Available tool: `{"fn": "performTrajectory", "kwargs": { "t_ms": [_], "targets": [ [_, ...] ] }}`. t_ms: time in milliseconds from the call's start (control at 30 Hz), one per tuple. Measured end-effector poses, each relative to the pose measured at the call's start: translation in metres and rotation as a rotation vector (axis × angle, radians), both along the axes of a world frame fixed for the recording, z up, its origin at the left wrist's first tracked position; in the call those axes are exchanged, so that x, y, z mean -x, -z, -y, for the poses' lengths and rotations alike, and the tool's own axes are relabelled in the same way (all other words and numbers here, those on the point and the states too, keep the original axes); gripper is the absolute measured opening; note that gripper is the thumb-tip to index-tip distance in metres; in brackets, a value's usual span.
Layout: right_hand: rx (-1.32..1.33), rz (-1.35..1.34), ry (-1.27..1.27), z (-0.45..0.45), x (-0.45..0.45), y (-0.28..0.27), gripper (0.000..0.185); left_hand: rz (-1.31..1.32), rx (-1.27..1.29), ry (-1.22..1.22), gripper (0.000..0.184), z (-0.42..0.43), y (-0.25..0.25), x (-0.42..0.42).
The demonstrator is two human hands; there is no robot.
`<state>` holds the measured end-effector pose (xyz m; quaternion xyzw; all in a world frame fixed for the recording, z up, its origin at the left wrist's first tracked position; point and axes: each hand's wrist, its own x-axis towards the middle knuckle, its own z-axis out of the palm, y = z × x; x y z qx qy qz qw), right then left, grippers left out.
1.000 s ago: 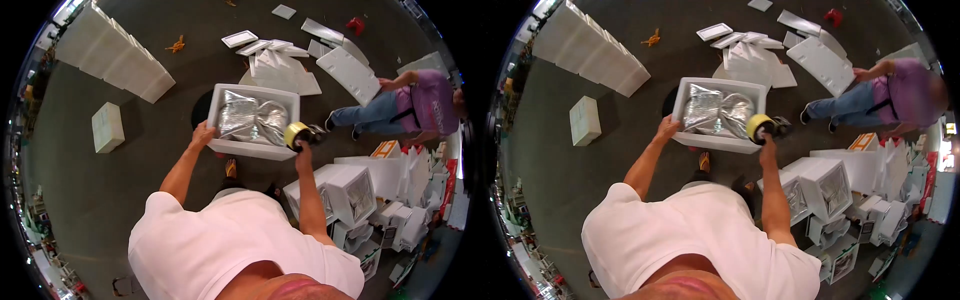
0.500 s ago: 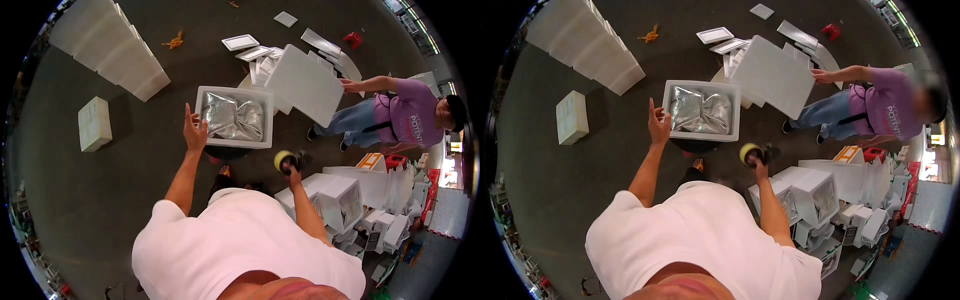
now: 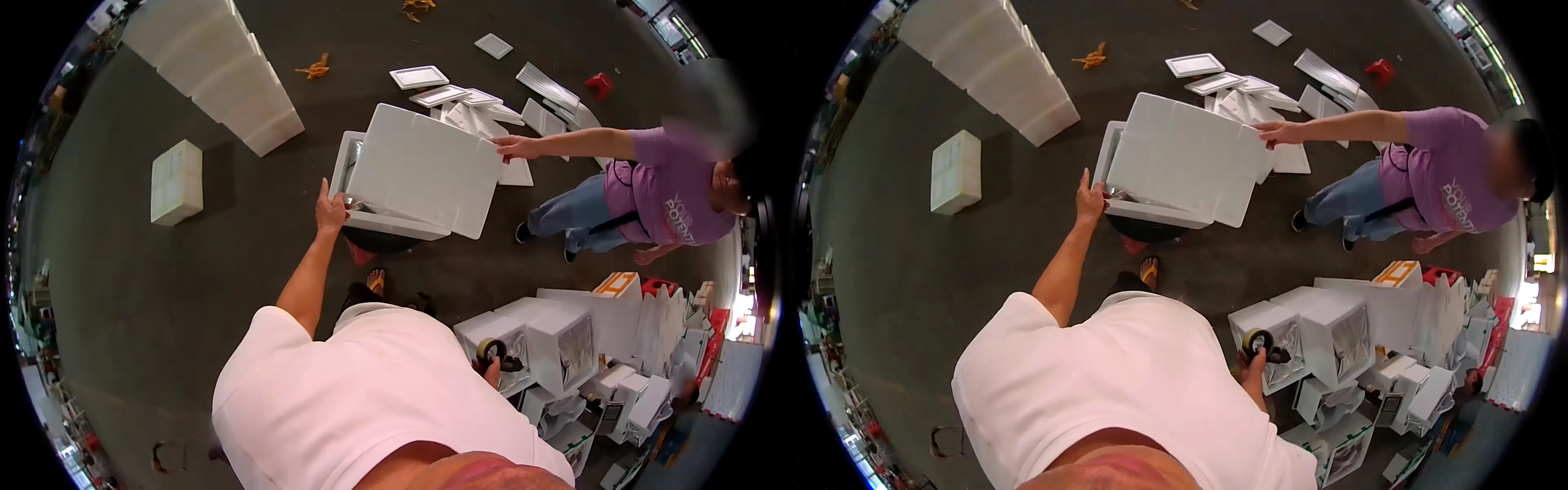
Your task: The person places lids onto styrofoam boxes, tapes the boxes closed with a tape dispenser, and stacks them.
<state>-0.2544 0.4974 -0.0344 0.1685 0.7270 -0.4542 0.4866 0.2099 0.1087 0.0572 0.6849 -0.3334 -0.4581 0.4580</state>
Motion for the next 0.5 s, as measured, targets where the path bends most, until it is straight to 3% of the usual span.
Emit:
{"fn": "performTrajectory", "kwargs": {
  "t_ms": [100, 167, 200, 267, 400, 500],
  "targets": [
    [0.080, 0.096, -0.006, 0.018, 0.003, -0.003, 0.047, 0.227, 0.068, -0.056, 0.061, -0.005, 0.043, -0.011],
    [0.103, 0.103, -0.049, 0.024, 0.010, 0.007, 0.050, 0.341, 0.366, -0.243, 0.052, 0.001, 0.026, -0.005],
    [0.137, 0.103, -0.091, 0.028, 0.013, 0.007, 0.054, 0.337, 0.361, -0.241, 0.052, -0.003, 0.007, -0.006],
    [0.140, 0.099, -0.088, 0.038, 0.017, 0.000, 0.055, 0.757, 0.269, -0.195, 0.050, -0.005, -0.026, -0.006],
    [0.136, 0.028, -0.054, 0.037, 0.020, -0.005, 0.054, 0.711, 0.331, -0.144, 0.051, -0.007, -0.067, 0.005],
    [0.063, 0.056, -0.070, 0.023, 0.030, -0.009, 0.055, 0.652, 0.204, -0.004, 0.058, 0.010, -0.005, 0.002]
  ]
}}
